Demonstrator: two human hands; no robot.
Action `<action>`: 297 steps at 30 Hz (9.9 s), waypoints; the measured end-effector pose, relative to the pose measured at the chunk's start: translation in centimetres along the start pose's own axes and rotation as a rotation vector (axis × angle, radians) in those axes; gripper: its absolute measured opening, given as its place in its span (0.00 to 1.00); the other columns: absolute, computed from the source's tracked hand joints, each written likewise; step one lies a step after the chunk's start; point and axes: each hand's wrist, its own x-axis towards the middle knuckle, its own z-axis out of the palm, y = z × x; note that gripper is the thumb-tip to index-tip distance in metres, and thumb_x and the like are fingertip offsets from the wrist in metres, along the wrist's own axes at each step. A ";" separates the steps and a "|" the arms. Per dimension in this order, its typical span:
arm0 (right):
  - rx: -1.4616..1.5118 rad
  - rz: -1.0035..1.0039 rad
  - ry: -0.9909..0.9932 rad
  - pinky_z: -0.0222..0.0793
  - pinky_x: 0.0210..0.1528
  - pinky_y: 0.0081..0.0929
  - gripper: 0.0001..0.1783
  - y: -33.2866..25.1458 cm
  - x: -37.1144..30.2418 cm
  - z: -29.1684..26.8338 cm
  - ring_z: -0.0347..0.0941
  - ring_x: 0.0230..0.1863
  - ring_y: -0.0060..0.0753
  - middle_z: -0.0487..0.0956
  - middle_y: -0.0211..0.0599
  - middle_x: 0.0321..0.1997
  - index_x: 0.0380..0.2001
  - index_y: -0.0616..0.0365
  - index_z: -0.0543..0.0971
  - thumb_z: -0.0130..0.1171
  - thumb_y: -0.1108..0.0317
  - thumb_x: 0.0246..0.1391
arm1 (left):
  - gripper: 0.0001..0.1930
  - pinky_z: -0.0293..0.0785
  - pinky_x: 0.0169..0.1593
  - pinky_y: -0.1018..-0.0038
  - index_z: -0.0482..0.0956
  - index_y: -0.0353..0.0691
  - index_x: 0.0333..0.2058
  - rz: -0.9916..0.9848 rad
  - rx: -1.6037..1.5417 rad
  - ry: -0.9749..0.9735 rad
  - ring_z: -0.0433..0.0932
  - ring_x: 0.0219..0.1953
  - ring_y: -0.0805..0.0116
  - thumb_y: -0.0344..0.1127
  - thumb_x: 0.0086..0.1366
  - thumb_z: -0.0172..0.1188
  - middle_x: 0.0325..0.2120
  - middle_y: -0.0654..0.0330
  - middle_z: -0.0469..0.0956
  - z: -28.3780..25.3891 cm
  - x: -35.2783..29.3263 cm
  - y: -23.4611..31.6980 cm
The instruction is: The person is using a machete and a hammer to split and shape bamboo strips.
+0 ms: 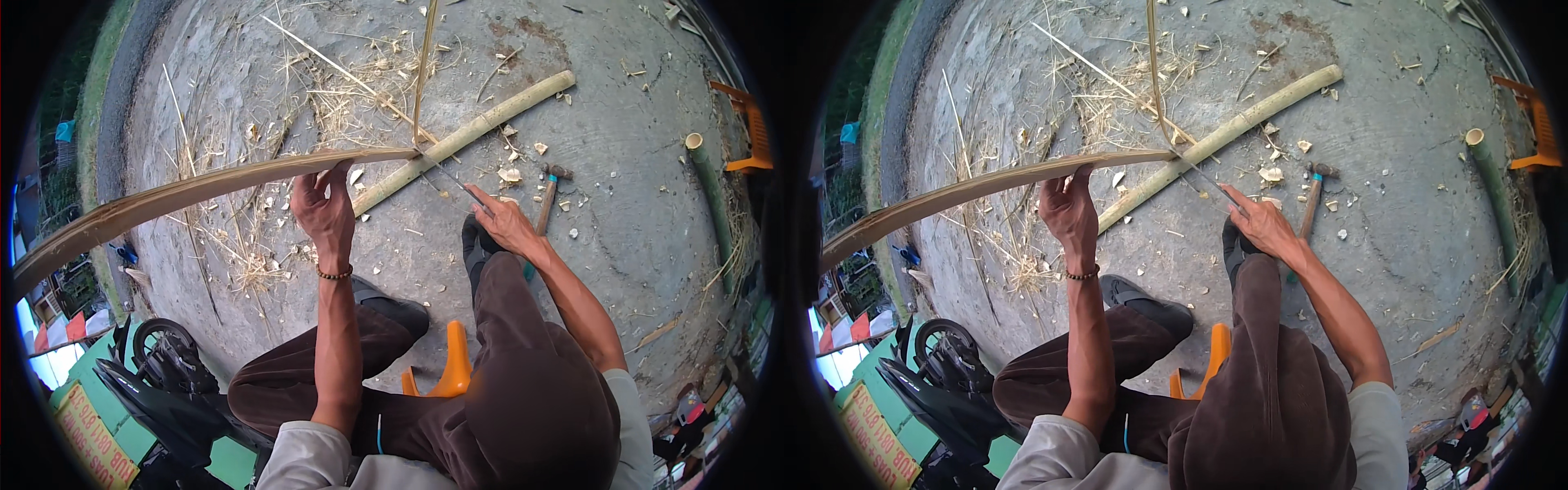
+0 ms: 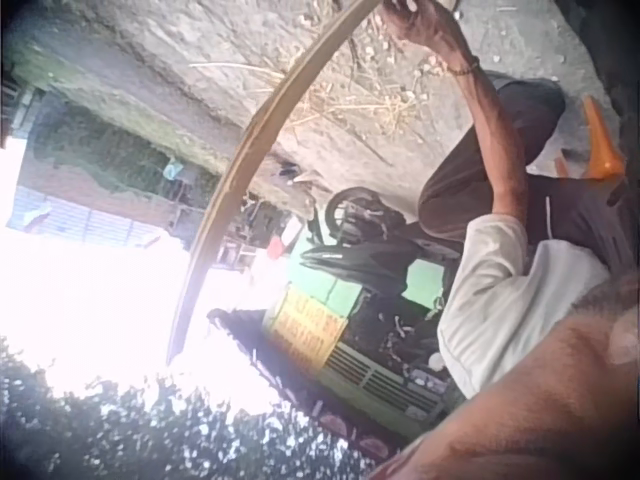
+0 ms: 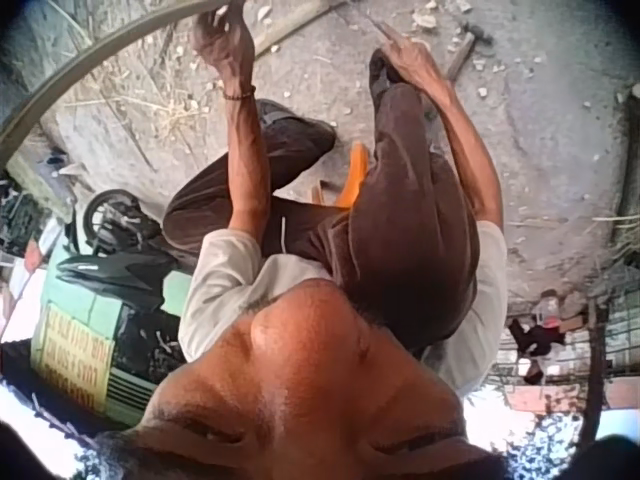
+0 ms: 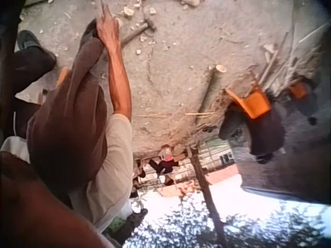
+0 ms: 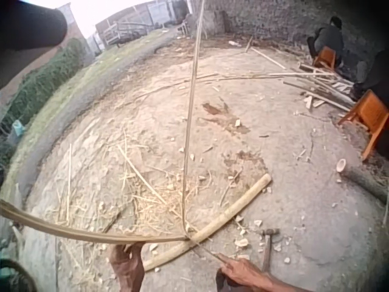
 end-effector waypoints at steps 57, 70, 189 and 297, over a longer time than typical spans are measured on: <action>0.530 0.292 0.107 0.55 0.10 0.20 0.27 -3.4 -0.1 -0.2 0.58 0.11 0.14 0.61 0.21 0.14 0.65 0.52 0.68 0.49 0.52 0.69 | 0.12 0.79 0.53 0.70 0.73 0.36 0.45 0.128 -0.178 0.022 0.81 0.45 0.69 0.16 0.66 0.54 0.39 0.61 0.79 -11.9 5.6 1.6; 0.240 -0.198 0.321 0.56 0.14 0.22 0.26 -15.7 -6.6 -13.8 0.59 0.13 0.15 0.61 0.21 0.15 0.61 0.55 0.71 0.52 0.51 0.67 | 0.13 0.81 0.43 0.71 0.74 0.38 0.48 0.300 0.109 0.176 0.82 0.39 0.68 0.22 0.65 0.58 0.38 0.59 0.80 -22.8 4.8 17.1; -0.111 -0.496 -0.035 0.72 0.39 0.48 0.31 -28.6 -12.8 1.1 0.78 0.33 0.59 0.78 0.60 0.27 0.64 0.59 0.64 0.53 0.70 0.56 | 0.11 0.79 0.43 0.77 0.76 0.31 0.40 0.478 0.035 0.709 0.80 0.37 0.74 0.29 0.63 0.67 0.35 0.56 0.82 -25.6 -9.5 25.6; 0.062 -0.536 -0.065 0.73 0.36 0.52 0.12 -27.0 -7.0 7.5 0.79 0.32 0.63 0.80 0.57 0.27 0.41 0.64 0.75 0.55 0.68 0.57 | 0.18 0.84 0.47 0.68 0.73 0.37 0.51 0.306 -0.020 0.721 0.79 0.45 0.70 0.30 0.64 0.66 0.43 0.57 0.80 -32.3 -10.6 21.2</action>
